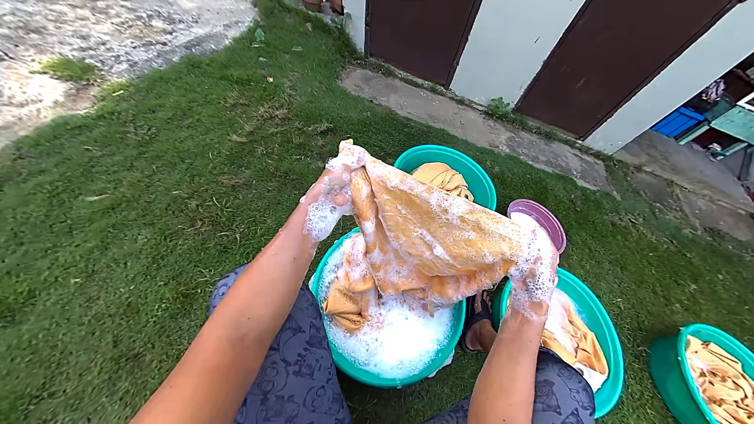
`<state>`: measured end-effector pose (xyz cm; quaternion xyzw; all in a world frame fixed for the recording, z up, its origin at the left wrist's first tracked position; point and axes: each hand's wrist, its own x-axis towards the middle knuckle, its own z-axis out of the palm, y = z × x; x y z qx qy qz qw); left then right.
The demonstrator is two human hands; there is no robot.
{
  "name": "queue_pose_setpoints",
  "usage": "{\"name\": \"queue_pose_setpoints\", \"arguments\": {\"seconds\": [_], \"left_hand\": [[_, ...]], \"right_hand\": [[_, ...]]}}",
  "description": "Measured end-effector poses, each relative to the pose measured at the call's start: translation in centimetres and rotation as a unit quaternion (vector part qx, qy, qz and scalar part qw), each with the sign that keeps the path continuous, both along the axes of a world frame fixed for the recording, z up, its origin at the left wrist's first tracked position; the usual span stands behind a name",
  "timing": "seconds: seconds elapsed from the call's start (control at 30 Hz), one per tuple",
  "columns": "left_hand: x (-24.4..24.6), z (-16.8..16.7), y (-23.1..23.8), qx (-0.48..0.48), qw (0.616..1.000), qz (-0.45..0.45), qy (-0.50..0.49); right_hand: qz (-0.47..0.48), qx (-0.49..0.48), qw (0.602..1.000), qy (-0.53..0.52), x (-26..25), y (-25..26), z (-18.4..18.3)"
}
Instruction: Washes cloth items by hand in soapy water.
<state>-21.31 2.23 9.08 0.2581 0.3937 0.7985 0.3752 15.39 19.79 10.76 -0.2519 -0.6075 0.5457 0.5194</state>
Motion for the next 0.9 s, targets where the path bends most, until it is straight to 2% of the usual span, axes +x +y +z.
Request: {"name": "queue_pose_setpoints", "arguments": {"seconds": [0.07, 0.1, 0.13, 0.17, 0.2, 0.23, 0.27, 0.3, 0.33, 0.37, 0.43, 0.6, 0.67, 0.8, 0.9], "left_hand": [[0.7, 0.3, -0.5, 0.098, 0.993, -0.064, 0.011], [1.3, 0.3, -0.2, 0.127, 0.989, -0.073, 0.006], [2.6, 0.0, 0.3, 0.134, 0.989, -0.065, 0.0], [4.9, -0.6, 0.4, 0.1, 0.993, -0.051, 0.026], [8.1, -1.0, -0.2, 0.023, 0.995, -0.039, 0.088], [11.3, -1.3, -1.0, -0.081, 0.981, -0.062, 0.167], [13.9, -1.7, -0.7, -0.15, 0.96, -0.093, 0.219], [15.4, -2.6, 0.2, -0.171, 0.953, -0.128, 0.215], [16.0, -3.5, 0.9, -0.169, 0.959, -0.16, 0.164], [15.7, -4.4, 1.1, -0.162, 0.958, -0.191, 0.137], [14.0, -6.0, -0.1, -0.162, 0.944, -0.221, 0.181], [11.5, -6.4, -0.9, -0.166, 0.925, -0.189, 0.285], [11.2, -6.5, -1.2, -0.185, 0.923, -0.183, 0.285], [11.0, -5.9, -0.3, -0.225, 0.94, -0.186, 0.173], [10.7, -4.8, 3.1, -0.305, 0.887, -0.172, 0.302]], "right_hand": [[0.061, -0.053, 0.991, 0.106, -0.4, -0.4, -0.2], [0.063, -0.069, 0.988, 0.121, -1.2, -1.0, -0.2], [0.045, -0.06, 0.993, 0.093, -2.3, -2.2, -0.4], [0.018, -0.018, 1.0, -0.004, -3.5, -3.9, -0.9], [0.0, 0.018, 0.995, -0.097, -5.3, -5.6, -1.4], [0.009, 0.023, 0.988, -0.15, -7.5, -6.8, -2.4], [0.031, -0.004, 0.988, -0.151, -9.7, -7.4, -3.9], [0.055, -0.058, 0.99, -0.119, -11.4, -7.7, -5.4], [0.074, -0.101, 0.988, -0.089, -12.2, -7.6, -6.5], [0.097, -0.144, 0.983, -0.058, -12.1, -7.4, -7.4], [0.138, -0.201, 0.969, -0.035, -11.6, -6.9, -7.8], [0.233, -0.157, 0.959, -0.039, -10.1, -6.2, -6.3], [0.263, -0.136, 0.954, -0.045, -9.5, -5.4, -6.3], [0.239, -0.107, 0.964, -0.05, -8.1, -3.9, -6.4], [0.173, -0.06, 0.975, -0.122, -7.5, -3.2, -5.8]]}}
